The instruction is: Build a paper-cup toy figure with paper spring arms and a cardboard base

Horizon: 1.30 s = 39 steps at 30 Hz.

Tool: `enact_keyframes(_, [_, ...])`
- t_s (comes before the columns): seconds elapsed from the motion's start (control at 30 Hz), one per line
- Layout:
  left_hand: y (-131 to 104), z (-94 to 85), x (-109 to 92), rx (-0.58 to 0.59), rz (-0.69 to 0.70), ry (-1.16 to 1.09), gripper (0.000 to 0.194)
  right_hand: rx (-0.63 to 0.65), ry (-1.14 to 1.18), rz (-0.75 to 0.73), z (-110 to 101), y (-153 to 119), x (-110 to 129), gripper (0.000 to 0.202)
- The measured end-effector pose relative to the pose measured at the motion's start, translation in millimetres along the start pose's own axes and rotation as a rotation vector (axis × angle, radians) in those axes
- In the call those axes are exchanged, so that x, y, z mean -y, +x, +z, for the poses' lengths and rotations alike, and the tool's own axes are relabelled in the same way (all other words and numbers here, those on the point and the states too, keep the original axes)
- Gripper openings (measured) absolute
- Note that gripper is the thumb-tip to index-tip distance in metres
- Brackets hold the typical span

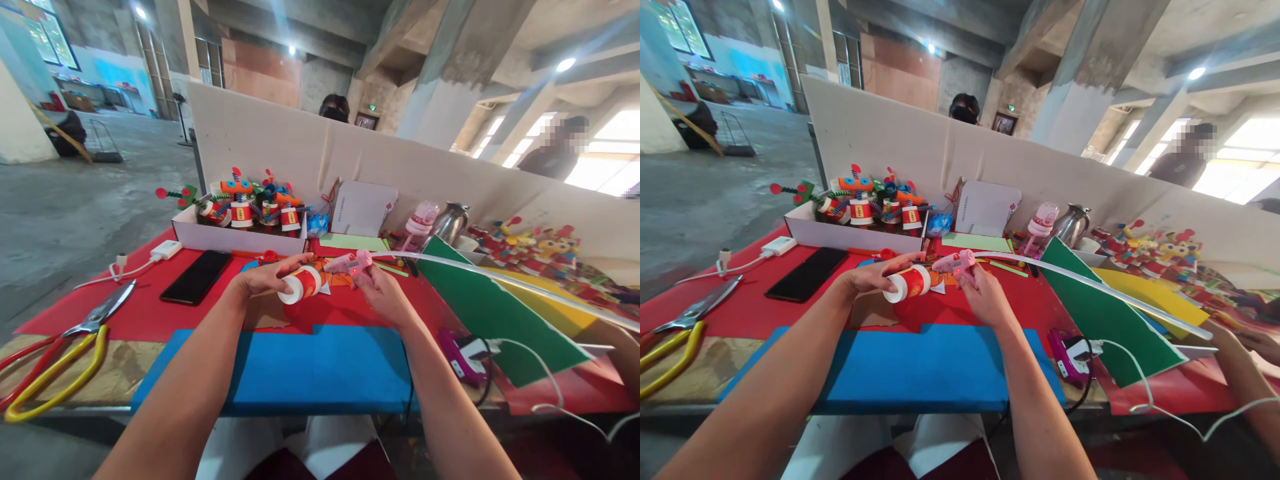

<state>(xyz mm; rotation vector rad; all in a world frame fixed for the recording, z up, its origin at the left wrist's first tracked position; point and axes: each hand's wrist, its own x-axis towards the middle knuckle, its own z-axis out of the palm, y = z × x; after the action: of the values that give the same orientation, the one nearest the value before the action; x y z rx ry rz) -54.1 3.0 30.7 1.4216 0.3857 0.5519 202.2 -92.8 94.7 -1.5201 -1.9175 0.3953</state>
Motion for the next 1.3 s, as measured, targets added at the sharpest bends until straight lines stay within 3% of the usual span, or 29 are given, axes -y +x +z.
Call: enact_keyframes(1.3, [0.6,-7.1,6.3,-0.002,-0.005,0.012,0.105,0.006,0.032,-0.004,-0.4,-0.6,-0.3,0.03])
